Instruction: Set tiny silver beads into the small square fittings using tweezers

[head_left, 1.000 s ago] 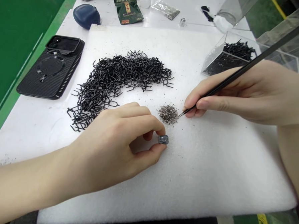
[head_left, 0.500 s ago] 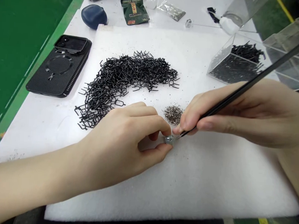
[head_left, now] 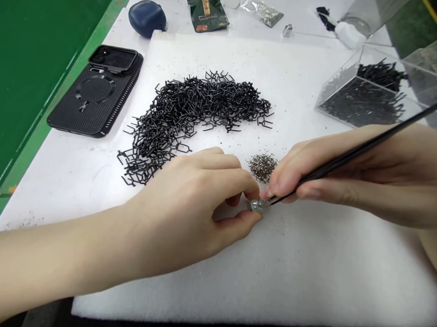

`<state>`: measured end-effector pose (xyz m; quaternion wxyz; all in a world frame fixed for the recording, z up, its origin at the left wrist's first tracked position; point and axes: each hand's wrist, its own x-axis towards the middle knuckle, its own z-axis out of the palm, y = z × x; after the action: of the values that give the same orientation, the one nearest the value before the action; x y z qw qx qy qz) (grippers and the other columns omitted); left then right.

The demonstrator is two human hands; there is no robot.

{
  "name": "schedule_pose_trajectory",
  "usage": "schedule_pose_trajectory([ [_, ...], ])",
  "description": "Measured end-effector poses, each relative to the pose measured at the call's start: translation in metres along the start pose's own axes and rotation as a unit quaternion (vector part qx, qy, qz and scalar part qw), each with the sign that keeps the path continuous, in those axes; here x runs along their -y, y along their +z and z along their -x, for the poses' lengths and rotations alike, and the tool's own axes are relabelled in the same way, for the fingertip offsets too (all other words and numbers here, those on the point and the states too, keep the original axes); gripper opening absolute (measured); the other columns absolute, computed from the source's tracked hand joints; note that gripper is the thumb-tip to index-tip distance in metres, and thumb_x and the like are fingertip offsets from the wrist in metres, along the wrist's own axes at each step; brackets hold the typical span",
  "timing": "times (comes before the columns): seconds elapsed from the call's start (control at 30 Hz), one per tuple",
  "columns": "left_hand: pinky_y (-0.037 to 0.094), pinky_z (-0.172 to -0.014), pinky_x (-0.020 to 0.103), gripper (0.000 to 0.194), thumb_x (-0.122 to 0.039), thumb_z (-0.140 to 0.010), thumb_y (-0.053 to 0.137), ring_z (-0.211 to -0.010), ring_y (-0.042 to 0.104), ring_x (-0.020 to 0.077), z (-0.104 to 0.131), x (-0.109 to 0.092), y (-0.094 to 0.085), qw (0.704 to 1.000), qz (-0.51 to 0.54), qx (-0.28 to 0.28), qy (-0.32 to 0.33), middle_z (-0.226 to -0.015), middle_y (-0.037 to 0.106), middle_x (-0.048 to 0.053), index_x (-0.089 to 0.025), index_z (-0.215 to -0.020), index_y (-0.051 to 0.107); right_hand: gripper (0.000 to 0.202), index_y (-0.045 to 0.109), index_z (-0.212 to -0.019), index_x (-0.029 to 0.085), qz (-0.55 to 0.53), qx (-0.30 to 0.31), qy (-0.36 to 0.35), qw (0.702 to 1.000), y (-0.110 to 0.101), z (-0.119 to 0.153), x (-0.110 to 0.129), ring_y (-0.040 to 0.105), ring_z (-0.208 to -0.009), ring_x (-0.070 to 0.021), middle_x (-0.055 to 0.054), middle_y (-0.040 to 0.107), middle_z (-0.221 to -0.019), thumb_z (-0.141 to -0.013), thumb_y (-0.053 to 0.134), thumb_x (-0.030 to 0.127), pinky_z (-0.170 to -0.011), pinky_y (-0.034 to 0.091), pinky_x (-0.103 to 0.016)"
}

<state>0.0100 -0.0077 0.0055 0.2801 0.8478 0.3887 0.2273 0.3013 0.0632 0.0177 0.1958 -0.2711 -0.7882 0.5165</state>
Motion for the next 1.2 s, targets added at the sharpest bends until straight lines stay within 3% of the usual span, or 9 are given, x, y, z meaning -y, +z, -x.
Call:
schedule_pose_trajectory([
  [0.63,0.053,-0.072,0.029,0.013,-0.020,-0.115,0.074,-0.079,0.073,0.0156,-0.001,0.001,0.000,1.000,-0.011,-0.001,0.005,-0.093,0.082,-0.001,-0.023,-0.111,0.087,0.008,0.098,-0.112,0.041,-0.002,0.014,0.019,1.000,-0.002,-0.001,-0.001,0.093,-0.096,-0.0202,0.003,0.096,-0.104,-0.114,0.092,0.046,-0.084,0.075,-0.028],
  [0.8,0.053,-0.072,0.028,0.013,-0.017,-0.114,0.072,-0.078,0.071,0.0138,-0.002,0.001,0.001,1.000,0.003,-0.004,0.016,-0.095,0.081,-0.002,-0.020,-0.109,0.084,0.011,0.098,-0.114,0.038,0.041,0.004,0.035,0.999,-0.012,0.001,-0.002,0.085,-0.074,-0.0186,0.001,0.092,-0.090,-0.114,0.091,0.046,-0.065,0.068,-0.030],
  [0.97,0.058,-0.080,0.028,0.011,-0.018,-0.112,0.074,-0.081,0.073,0.0145,-0.002,0.002,0.000,1.000,0.008,-0.006,0.010,-0.094,0.080,-0.003,-0.022,-0.108,0.083,0.015,0.099,-0.116,0.035,0.090,0.021,0.049,0.994,-0.022,0.000,-0.002,0.085,-0.074,-0.0187,0.003,0.091,-0.088,-0.113,0.089,0.046,-0.066,0.068,-0.031],
  [1.2,0.062,-0.085,0.031,0.011,-0.016,-0.110,0.074,-0.087,0.077,0.0177,-0.003,0.000,-0.001,1.000,0.007,-0.001,0.004,-0.093,0.080,-0.001,-0.022,-0.107,0.083,0.011,0.098,-0.114,0.030,0.035,0.036,0.070,0.996,-0.026,0.001,-0.002,0.087,-0.077,-0.0186,0.002,0.094,-0.090,-0.112,0.091,0.038,-0.066,0.071,-0.028],
])
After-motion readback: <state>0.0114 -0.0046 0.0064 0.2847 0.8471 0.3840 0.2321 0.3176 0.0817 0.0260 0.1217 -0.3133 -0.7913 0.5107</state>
